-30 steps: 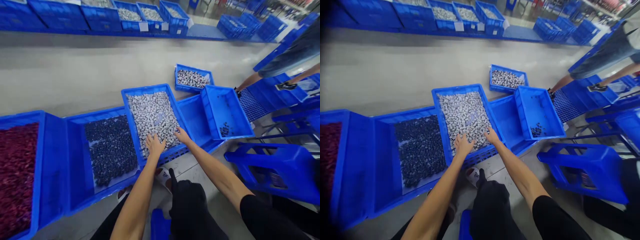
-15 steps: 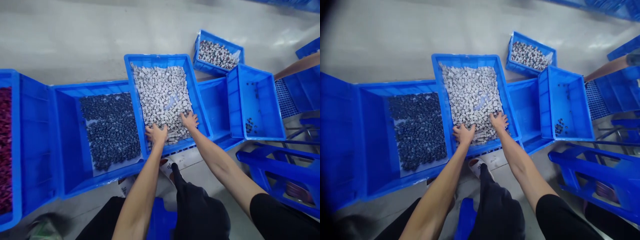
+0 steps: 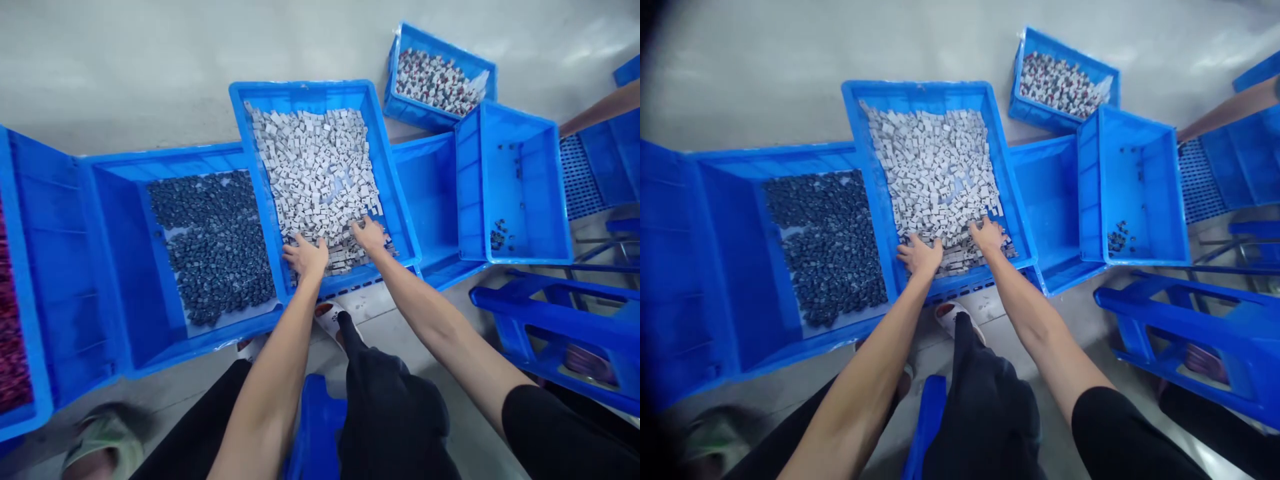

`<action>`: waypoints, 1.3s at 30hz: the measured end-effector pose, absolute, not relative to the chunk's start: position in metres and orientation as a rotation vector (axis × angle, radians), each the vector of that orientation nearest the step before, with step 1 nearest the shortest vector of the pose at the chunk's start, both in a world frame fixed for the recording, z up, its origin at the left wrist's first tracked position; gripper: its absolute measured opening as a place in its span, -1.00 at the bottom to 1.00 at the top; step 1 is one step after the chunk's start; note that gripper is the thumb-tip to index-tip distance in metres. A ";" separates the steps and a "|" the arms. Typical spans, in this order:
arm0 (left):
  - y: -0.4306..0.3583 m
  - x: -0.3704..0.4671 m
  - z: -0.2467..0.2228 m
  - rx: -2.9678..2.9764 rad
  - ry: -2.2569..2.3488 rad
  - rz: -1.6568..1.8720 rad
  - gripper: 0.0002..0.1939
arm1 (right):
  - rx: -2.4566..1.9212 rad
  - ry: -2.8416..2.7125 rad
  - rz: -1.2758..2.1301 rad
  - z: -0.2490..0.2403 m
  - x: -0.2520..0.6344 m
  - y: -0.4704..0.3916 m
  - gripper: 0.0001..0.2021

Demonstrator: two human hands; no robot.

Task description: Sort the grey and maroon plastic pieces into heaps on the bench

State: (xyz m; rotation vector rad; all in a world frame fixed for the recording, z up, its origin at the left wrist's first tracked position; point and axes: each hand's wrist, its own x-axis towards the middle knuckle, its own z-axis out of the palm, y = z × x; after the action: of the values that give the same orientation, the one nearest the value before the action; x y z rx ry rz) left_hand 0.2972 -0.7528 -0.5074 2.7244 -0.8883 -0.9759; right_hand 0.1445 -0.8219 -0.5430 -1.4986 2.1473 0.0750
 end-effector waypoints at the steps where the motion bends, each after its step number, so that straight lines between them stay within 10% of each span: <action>1: -0.753 0.297 -0.508 2.736 -0.902 -0.980 -0.27 | -1.505 2.126 0.087 -0.540 0.143 -0.824 -0.53; 23: -0.732 0.296 -0.507 2.737 -1.232 -0.894 -0.45 | -1.738 2.133 -0.071 -0.520 0.152 -0.792 -0.41; 39: -0.775 0.291 -0.528 2.552 -1.263 -0.906 -0.19 | -2.000 1.687 0.024 -0.568 0.205 -0.891 -0.19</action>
State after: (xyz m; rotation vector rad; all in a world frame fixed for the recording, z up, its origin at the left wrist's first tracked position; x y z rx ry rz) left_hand 0.2907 -0.7750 -0.5277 2.5516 -1.2631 -0.9062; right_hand 0.2051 -0.8907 -0.5684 -1.9999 1.6869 0.0239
